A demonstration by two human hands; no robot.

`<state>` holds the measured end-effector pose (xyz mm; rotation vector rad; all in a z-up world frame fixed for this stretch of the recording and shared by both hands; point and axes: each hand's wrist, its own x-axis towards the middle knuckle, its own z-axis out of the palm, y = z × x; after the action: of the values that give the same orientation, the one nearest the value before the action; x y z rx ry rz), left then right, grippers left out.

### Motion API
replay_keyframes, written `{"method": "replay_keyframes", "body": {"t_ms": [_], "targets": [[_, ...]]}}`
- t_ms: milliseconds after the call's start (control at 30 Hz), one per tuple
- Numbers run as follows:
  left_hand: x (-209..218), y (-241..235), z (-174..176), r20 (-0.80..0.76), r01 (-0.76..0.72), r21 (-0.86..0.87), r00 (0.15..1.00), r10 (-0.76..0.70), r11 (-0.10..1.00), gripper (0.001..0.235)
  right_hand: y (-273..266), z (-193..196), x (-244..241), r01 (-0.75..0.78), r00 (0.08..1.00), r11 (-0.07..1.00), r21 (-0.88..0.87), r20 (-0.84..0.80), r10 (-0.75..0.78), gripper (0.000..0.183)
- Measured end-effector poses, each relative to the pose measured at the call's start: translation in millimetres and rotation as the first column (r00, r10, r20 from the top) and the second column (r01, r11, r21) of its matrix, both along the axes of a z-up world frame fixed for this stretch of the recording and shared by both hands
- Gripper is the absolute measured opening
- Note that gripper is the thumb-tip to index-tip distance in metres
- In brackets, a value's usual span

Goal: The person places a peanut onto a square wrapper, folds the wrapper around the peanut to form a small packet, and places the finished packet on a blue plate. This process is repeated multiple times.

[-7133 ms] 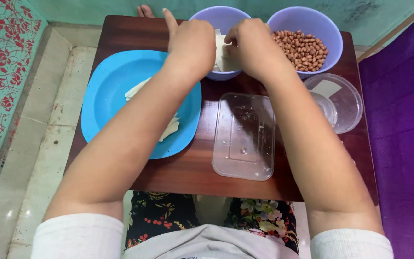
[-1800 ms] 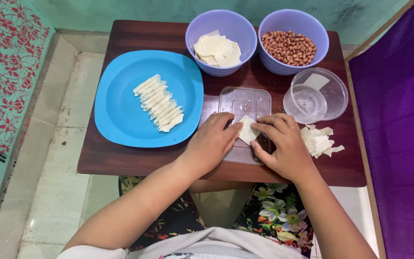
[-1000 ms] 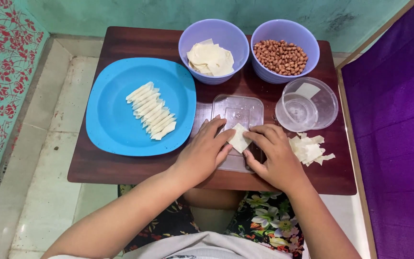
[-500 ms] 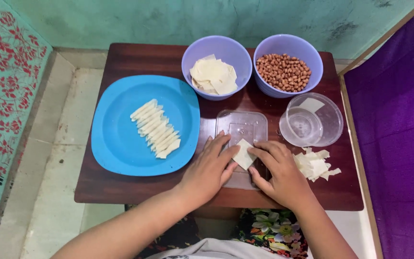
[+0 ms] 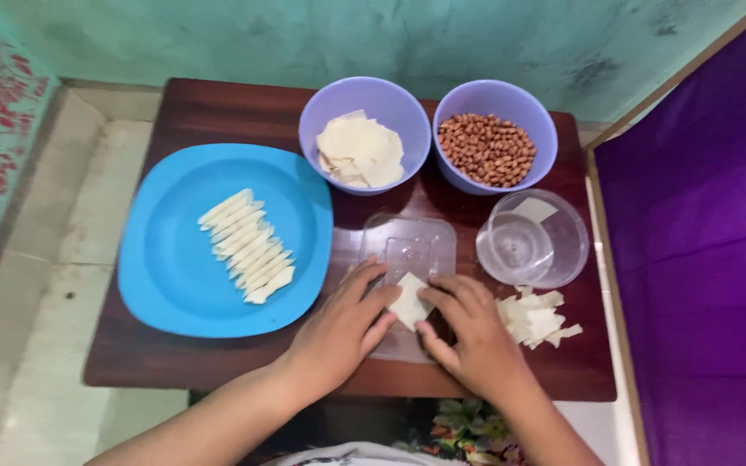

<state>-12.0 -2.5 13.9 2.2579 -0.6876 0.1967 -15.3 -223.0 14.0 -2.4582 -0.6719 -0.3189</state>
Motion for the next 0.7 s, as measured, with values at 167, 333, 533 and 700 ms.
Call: {"method": "replay_keyframes", "body": {"t_ms": [167, 333, 533, 700], "targets": [[-4, 0, 1, -0.028, -0.011, 0.015, 1.0, 0.012, 1.0, 0.036, -1, 2, 0, 0.008, 1.0, 1.0, -0.02, -0.009, -0.008, 0.043], [-10, 2, -5, -0.071, -0.023, -0.002, 0.997, 0.023, 1.0, 0.039, 2, 2, 2, 0.003, 0.999, 1.0, -0.007, -0.046, -0.004, 0.043], [-12, 0, 0, -0.071, -0.027, -0.003, 0.997, 0.027, 1.0, 0.039, -2, 4, 2, -0.016, 0.998, 0.999, 0.044, -0.056, 0.018, 0.043], [-15, 0, 3, -0.121, -0.037, 0.012, 0.992, 0.039, 0.999, 0.039, -3, 9, 4, -0.056, 0.996, 0.997, 0.054, -0.07, 0.06, 0.041]]}}
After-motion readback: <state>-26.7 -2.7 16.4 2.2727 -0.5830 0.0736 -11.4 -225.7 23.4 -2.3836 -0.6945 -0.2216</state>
